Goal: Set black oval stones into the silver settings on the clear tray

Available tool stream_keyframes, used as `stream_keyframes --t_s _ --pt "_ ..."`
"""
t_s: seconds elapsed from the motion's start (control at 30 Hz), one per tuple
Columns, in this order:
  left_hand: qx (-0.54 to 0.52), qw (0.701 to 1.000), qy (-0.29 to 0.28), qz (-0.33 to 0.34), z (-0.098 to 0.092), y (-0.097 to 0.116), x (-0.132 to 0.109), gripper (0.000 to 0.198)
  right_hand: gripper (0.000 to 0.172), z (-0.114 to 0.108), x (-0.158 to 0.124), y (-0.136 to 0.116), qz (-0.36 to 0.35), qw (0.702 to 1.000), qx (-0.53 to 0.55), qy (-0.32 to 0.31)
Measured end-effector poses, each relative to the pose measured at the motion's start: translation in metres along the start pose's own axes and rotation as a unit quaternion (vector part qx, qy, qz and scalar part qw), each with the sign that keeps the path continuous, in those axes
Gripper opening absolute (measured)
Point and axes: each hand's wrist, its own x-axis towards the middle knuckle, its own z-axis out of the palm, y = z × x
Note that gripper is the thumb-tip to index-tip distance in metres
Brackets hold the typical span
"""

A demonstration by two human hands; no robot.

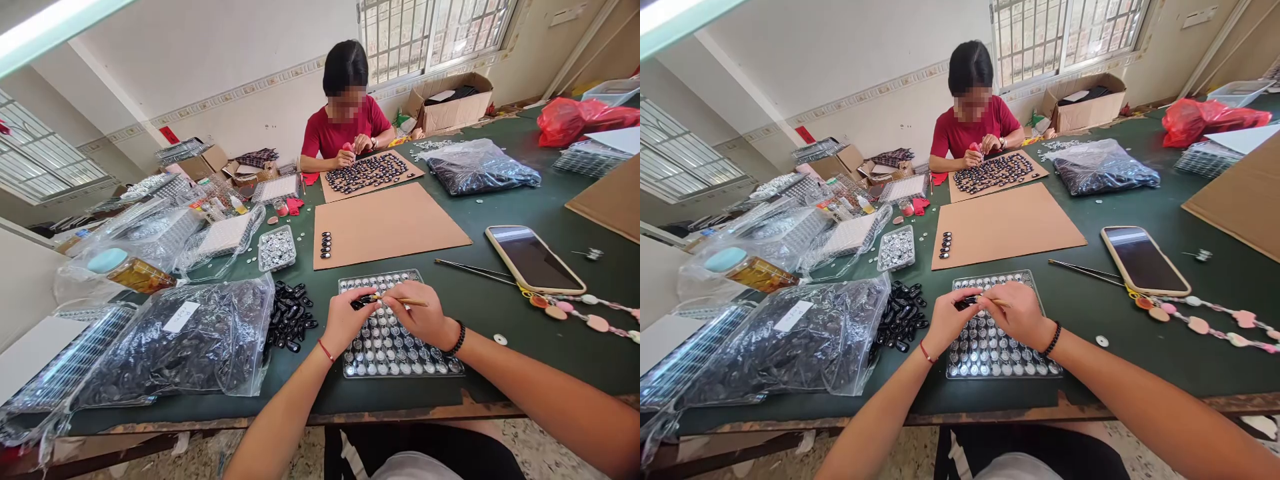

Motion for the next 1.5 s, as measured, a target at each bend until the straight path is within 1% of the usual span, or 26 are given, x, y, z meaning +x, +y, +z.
stream_keyframes --t_s 0.17,0.27,0.33,0.37,0.4,0.43,0.47,0.5,0.53,0.57,0.6,0.63,0.67,0.7,0.73,0.8,0.87,0.97,1.07,1.1,1.17,1.23,1.3,1.37,1.43,1.5 --pt "0.004 1.000 0.000 0.007 -0.001 0.002 0.001 0.022 0.017 0.001 0.001 0.000 -0.012 1.000 -0.006 -0.006" --pt "0.005 1.000 0.008 -0.019 0.001 0.002 0.003 0.020 0.016 0.005 -0.002 -0.001 -0.027 0.999 -0.007 -0.029" --pt "-0.005 0.999 0.016 -0.040 0.002 0.000 0.004 0.018 0.016 0.007 -0.003 -0.001 -0.027 0.999 0.011 -0.046" --pt "-0.014 0.999 0.018 -0.046 0.003 0.000 0.004 0.017 0.017 0.008 -0.003 -0.002 -0.018 0.998 0.032 -0.050" --pt "-0.025 0.998 0.018 -0.050 0.003 -0.001 0.004 0.016 0.019 0.009 -0.003 -0.001 0.007 0.997 0.060 -0.051" --pt "-0.038 0.998 0.016 -0.052 0.003 -0.002 0.005 0.015 0.021 0.009 -0.001 0.000 0.053 0.992 0.099 -0.049" --pt "-0.055 0.997 0.011 -0.057 0.003 -0.003 0.005 0.015 0.023 0.009 0.002 0.001 0.120 0.980 0.152 -0.046" --pt "-0.076 0.995 0.003 -0.067 0.002 -0.004 0.005 0.015 0.026 0.008 0.005 0.004 0.201 0.954 0.218 -0.042" --pt "-0.105 0.991 -0.008 -0.083 0.002 -0.004 0.005 0.017 0.028 0.007 0.009 0.007 0.286 0.912 0.291 -0.035" --pt "-0.140 0.984 -0.022 -0.105 0.001 -0.005 0.005 0.020 0.030 0.006 0.012 0.010 0.361 0.859 0.364 -0.021" --pt "-0.183 0.974 -0.038 -0.131 -0.001 -0.005 0.006 0.023 0.032 0.005 0.016 0.013 0.415 0.804 0.426 -0.001" --pt "-0.231 0.959 -0.058 -0.157 -0.002 -0.006 0.007 0.027 0.032 0.003 0.019 0.015 0.449 0.757 0.475 0.022" --pt "-0.278 0.940 -0.076 -0.180 -0.004 -0.006 0.008 0.030 0.032 0.001 0.021 0.017 0.467 0.724 0.506 0.046" --pt "-0.322 0.921 -0.090 -0.199 -0.005 -0.006 0.008 0.032 0.032 -0.001 0.023 0.017 0.475 0.706 0.520 0.067" --pt "-0.358 0.904 -0.096 -0.212 -0.007 -0.006 0.009 0.033 0.031 -0.003 0.024 0.016 0.476 0.701 0.524 0.082" --pt "-0.403 0.883 -0.090 -0.222 -0.009 -0.006 0.010 0.033 0.032 -0.007 0.024 0.012 0.465 0.714 0.516 0.090" --pt "-0.419 0.876 -0.082 -0.223 -0.010 -0.006 0.010 0.031 0.032 -0.010 0.024 0.007 0.446 0.737 0.501 0.085" --pt "-0.418 0.878 -0.063 -0.224 -0.015 -0.008 0.012 0.027 0.033 -0.009 0.021 0.003 0.434 0.759 0.481 0.066" --pt "-0.414 0.887 -0.006 -0.203 -0.027 -0.013 0.025 0.026 0.034 -0.005 0.018 0.003 0.432 0.768 0.470 0.049" --pt "-0.404 0.895 0.014 -0.190 -0.033 -0.015 0.034 0.025 0.034 -0.004 0.017 0.003 0.430 0.770 0.470 0.042" --pt "-0.353 0.919 0.048 -0.171 -0.047 -0.019 0.060 0.022 0.035 -0.003 0.016 0.002 0.426 0.771 0.474 0.025" --pt "-0.256 0.947 0.075 -0.177 -0.062 -0.025 0.095 0.019 0.035 -0.004 0.015 -0.001 0.419 0.774 0.475 0.007" --pt "-0.218 0.953 0.080 -0.195 -0.075 -0.032 0.132 0.014 0.035 -0.004 0.015 -0.003 0.412 0.782 0.467 -0.007" --pt "-0.178 0.957 0.089 -0.210 -0.083 -0.040 0.167 0.014 0.035 -0.005 0.015 -0.006 0.411 0.790 0.454 -0.014" --pt "-0.141 0.958 0.094 -0.231 -0.086 -0.049 0.195 0.016 0.035 -0.005 0.015 -0.007 0.410 0.794 0.449 -0.018" --pt "-0.111 0.955 0.093 -0.257 -0.086 -0.058 0.214 0.022 0.035 -0.007 0.016 -0.008 0.403 0.797 0.450 -0.021"
